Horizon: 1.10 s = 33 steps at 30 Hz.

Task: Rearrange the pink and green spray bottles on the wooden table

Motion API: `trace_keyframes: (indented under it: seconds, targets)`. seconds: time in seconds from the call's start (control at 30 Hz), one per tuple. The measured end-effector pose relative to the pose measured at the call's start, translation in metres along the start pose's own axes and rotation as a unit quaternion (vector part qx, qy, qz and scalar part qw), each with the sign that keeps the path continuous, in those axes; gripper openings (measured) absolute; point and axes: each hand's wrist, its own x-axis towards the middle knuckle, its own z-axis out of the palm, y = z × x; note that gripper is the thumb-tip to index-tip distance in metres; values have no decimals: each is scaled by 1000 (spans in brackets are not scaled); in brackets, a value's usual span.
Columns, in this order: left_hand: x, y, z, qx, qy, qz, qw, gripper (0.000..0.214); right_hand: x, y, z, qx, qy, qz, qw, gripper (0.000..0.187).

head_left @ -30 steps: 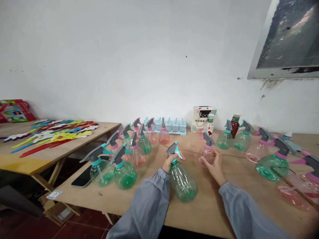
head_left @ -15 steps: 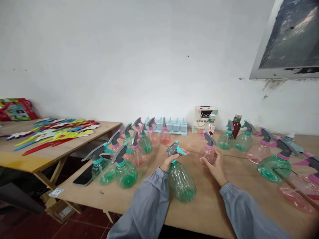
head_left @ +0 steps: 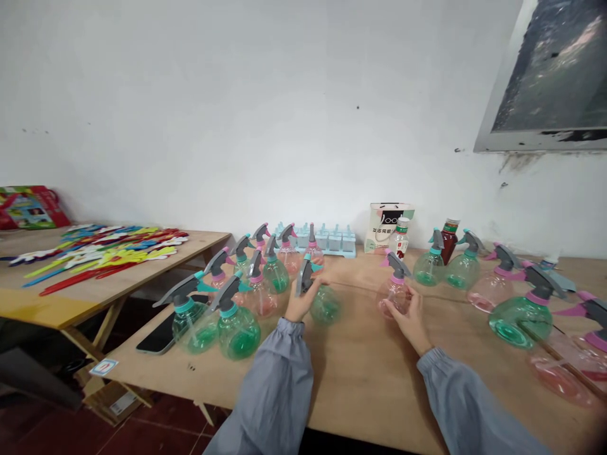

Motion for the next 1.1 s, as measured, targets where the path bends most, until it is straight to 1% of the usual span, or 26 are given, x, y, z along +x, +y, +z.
trace_keyframes:
  seconds: [0.1, 0.2, 0.3, 0.37, 0.47, 0.53, 0.57, 0.63, 0.67, 0.73, 0.83, 0.9, 1.03, 1.1]
  targets:
    - [7, -3, -9, 122, 29, 39, 991, 29, 0, 0, 0, -2, 0, 2, 1000, 87]
    - [12, -12, -14, 172, 61, 70, 981, 30, 0, 0, 0, -3, 3, 5, 1000, 86]
    - [14, -22, -19, 235, 78, 123, 961, 25, 0, 0, 0, -3, 0, 1, 1000, 83]
    - [13, -26, -22, 293, 86, 171, 937, 22, 0, 0, 0, -5, 2, 2, 1000, 84]
    - [7, -30, -25, 407, 102, 228, 878, 31, -1, 0, 1, -2, 2, 9, 1000, 87]
    - [4, -33, -23, 480, 108, 237, 838, 34, -2, 0, 1, 22, -19, 25, 999, 89]
    - [4, -35, -22, 506, 113, 231, 823, 31, -2, 1, 2, 39, -37, 36, 998, 89]
    - [7, -41, -19, 539, 131, 208, 806, 25, -4, 3, 2, 69, -69, 58, 994, 88]
    - [10, -44, -17, 545, 143, 196, 802, 23, -4, 4, 2, 79, -80, 64, 992, 87]
    - [18, -51, -16, 537, 161, 185, 807, 26, -5, 5, 3, 94, -92, 66, 989, 85]
    - [34, -61, -18, 489, 181, 188, 832, 34, -7, 3, 4, 111, -93, 52, 988, 84]
    - [45, -66, -18, 468, 192, 184, 843, 37, -7, 0, 4, 100, -91, 38, 990, 84]
    - [61, -73, -16, 485, 183, 157, 841, 46, -9, -7, 2, 44, -104, 23, 993, 81]
    - [63, -75, -15, 480, 177, 162, 844, 54, -10, -8, 2, 50, -117, 33, 991, 78]
